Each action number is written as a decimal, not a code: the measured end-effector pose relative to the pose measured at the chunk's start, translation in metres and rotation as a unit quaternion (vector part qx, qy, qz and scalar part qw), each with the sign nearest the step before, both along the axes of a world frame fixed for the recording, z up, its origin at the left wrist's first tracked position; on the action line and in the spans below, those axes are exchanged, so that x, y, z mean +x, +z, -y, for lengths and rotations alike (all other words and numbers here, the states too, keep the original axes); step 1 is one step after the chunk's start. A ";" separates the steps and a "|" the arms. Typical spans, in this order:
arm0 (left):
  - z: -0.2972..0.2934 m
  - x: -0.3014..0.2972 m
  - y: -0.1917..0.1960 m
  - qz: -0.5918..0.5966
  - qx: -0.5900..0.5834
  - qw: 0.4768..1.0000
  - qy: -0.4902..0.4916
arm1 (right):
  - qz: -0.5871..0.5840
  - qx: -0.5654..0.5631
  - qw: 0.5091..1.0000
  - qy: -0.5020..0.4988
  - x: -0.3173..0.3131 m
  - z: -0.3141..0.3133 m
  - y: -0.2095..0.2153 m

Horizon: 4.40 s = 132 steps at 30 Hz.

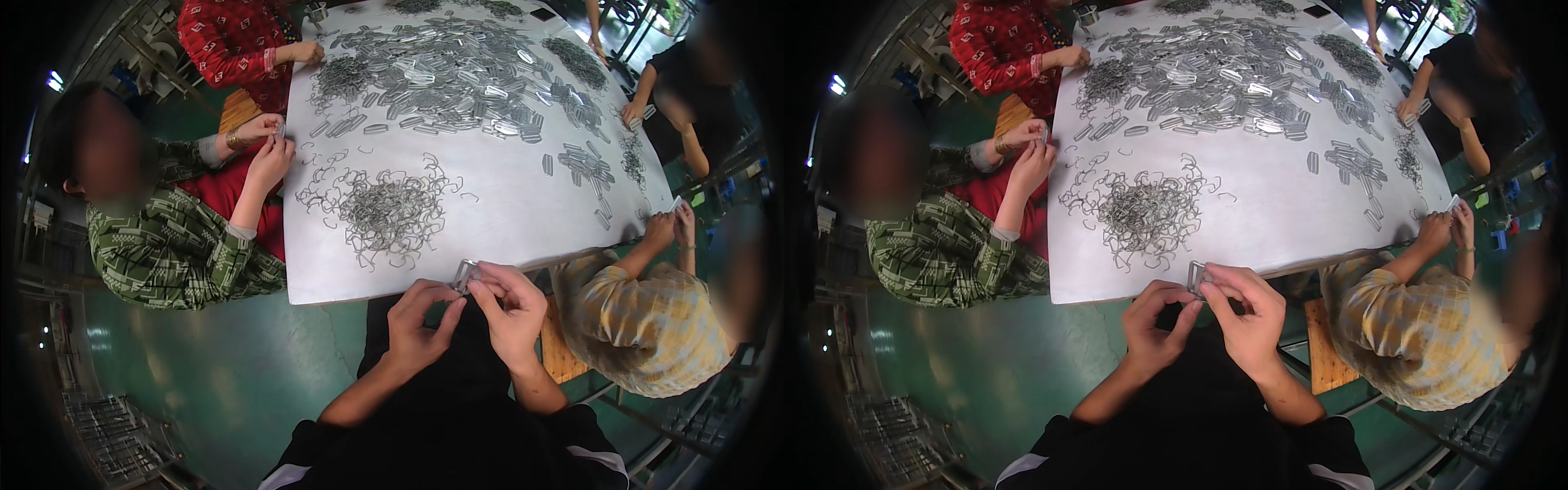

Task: The person sits at a table with several others and repeatedly picks up small metal clips and wire loops, then joins them together by hand. They place the assembled units into a nearby rack. The task continues throughout the clip with consistent hand motions and visible accumulation of finished parts.

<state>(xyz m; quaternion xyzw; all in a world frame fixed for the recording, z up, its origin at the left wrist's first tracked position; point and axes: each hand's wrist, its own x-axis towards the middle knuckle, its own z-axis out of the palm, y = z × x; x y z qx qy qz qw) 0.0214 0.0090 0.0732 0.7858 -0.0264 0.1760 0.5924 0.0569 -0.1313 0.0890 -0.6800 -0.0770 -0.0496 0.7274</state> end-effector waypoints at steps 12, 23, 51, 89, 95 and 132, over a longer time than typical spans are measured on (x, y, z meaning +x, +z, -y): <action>-0.104 0.080 -0.080 -0.066 0.173 0.975 0.126 | 0.033 -0.032 0.999 0.016 -0.015 0.006 -0.007; -0.162 0.188 -0.104 -0.068 0.506 0.858 -0.054 | -0.005 -0.047 0.999 0.002 -0.021 0.013 -0.023; -0.127 0.075 -0.044 -0.265 -0.276 0.922 -0.062 | -0.017 -0.024 0.999 0.018 -0.030 0.001 -0.024; -0.022 -0.018 0.015 0.031 -0.134 0.983 -0.119 | -0.033 -0.570 0.747 -0.342 0.265 0.121 -0.157; -0.015 -0.018 0.014 0.033 -0.118 0.979 -0.161 | -0.015 -0.540 0.809 -0.231 0.240 0.147 -0.160; 0.003 -0.027 0.005 -0.013 -0.020 1.000 -0.013 | 0.031 -0.147 0.983 0.104 -0.002 0.021 0.041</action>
